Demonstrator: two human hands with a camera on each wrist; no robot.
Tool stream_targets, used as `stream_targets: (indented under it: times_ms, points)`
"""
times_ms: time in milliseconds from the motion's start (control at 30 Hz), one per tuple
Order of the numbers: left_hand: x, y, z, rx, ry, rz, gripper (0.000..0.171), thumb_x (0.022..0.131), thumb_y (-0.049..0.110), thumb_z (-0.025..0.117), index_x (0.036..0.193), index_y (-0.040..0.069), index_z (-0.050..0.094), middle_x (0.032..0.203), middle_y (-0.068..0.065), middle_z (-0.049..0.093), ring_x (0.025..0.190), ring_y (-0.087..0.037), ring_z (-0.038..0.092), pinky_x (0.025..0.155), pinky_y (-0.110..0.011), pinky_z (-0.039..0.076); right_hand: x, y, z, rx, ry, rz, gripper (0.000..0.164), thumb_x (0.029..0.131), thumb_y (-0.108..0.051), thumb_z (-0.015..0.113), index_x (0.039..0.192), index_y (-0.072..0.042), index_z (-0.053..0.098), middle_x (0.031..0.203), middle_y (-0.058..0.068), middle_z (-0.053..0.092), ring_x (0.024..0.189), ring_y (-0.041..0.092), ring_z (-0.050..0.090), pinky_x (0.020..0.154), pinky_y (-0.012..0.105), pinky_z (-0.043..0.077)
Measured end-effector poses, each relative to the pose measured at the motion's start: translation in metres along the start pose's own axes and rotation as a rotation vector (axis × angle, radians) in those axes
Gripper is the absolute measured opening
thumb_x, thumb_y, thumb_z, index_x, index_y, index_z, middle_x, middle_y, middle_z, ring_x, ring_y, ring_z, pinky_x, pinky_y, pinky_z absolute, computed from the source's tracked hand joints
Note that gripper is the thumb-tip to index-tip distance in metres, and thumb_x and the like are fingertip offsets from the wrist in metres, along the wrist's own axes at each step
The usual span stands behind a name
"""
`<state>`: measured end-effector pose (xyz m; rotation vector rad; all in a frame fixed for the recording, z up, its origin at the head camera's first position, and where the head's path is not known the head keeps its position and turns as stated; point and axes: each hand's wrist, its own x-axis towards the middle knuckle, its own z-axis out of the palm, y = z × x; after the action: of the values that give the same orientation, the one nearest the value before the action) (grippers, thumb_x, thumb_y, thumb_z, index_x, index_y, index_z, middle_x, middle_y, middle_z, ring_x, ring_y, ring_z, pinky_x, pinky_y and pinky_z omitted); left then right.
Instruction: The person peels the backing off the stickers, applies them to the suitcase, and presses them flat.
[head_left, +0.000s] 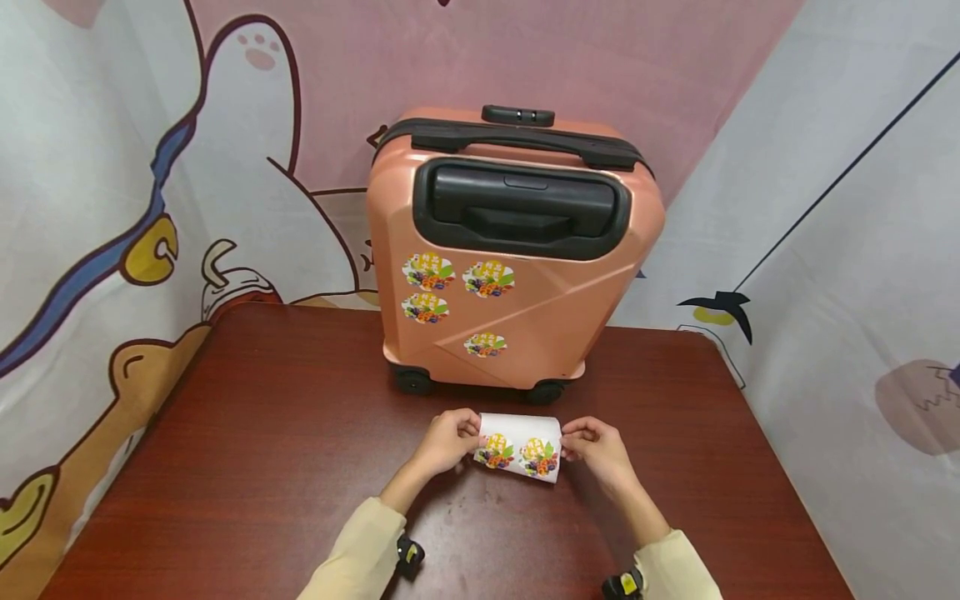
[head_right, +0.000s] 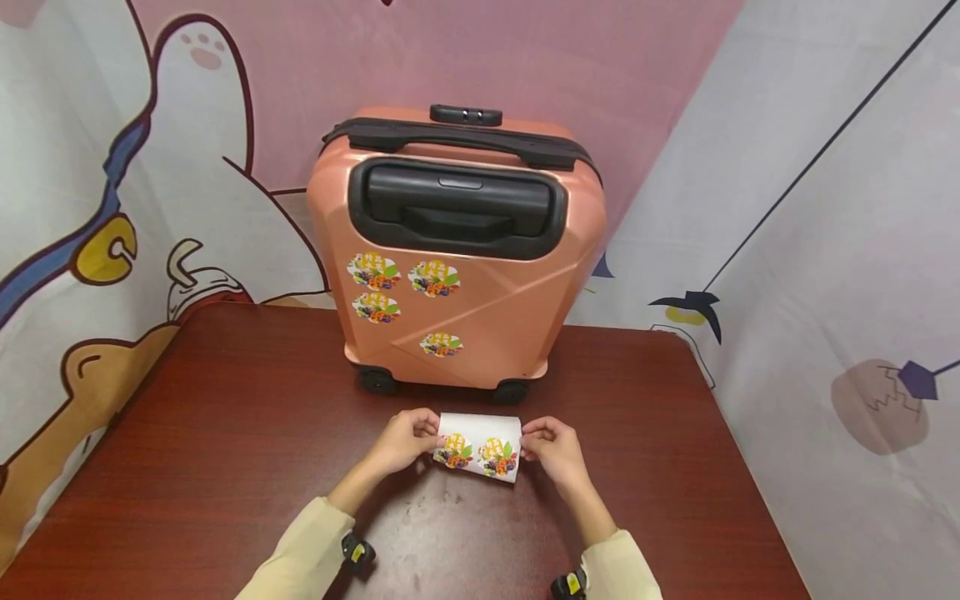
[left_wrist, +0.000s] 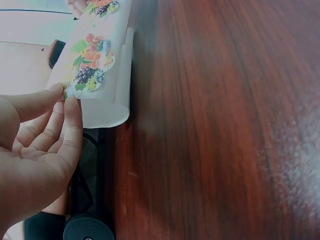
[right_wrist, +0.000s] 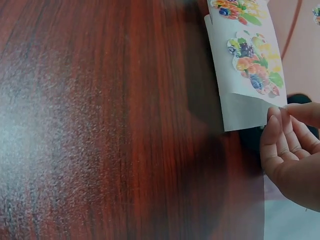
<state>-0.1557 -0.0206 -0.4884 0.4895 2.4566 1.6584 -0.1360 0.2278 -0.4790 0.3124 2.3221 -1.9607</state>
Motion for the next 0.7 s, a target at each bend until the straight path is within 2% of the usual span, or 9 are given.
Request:
stream_targets:
  times_ms: [300, 700]
  points:
    - [0.000, -0.001, 0.000, -0.012, -0.006, -0.003, 0.011, 0.079, 0.000, 0.069, 0.080, -0.001, 0.059, 0.073, -0.006, 0.061, 0.058, -0.009, 0.057, 0.053, -0.021, 0.047, -0.003, -0.006, 0.001, -0.023, 0.005, -0.035, 0.019, 0.080, 0.010, 0.062, 0.097, 0.017, 0.056, 0.074, 0.012, 0.062, 0.064, 0.023, 0.062, 0.061, 0.034, 0.053]
    - [0.002, 0.002, 0.002, 0.012, 0.014, 0.036, 0.011, 0.080, 0.001, 0.070, 0.078, 0.001, 0.059, 0.074, -0.006, 0.063, 0.062, -0.010, 0.059, 0.056, -0.021, 0.047, -0.011, -0.012, 0.026, -0.049, -0.126, -0.167, 0.020, 0.079, 0.009, 0.066, 0.096, 0.015, 0.058, 0.081, 0.018, 0.063, 0.066, 0.017, 0.061, 0.061, 0.028, 0.052]
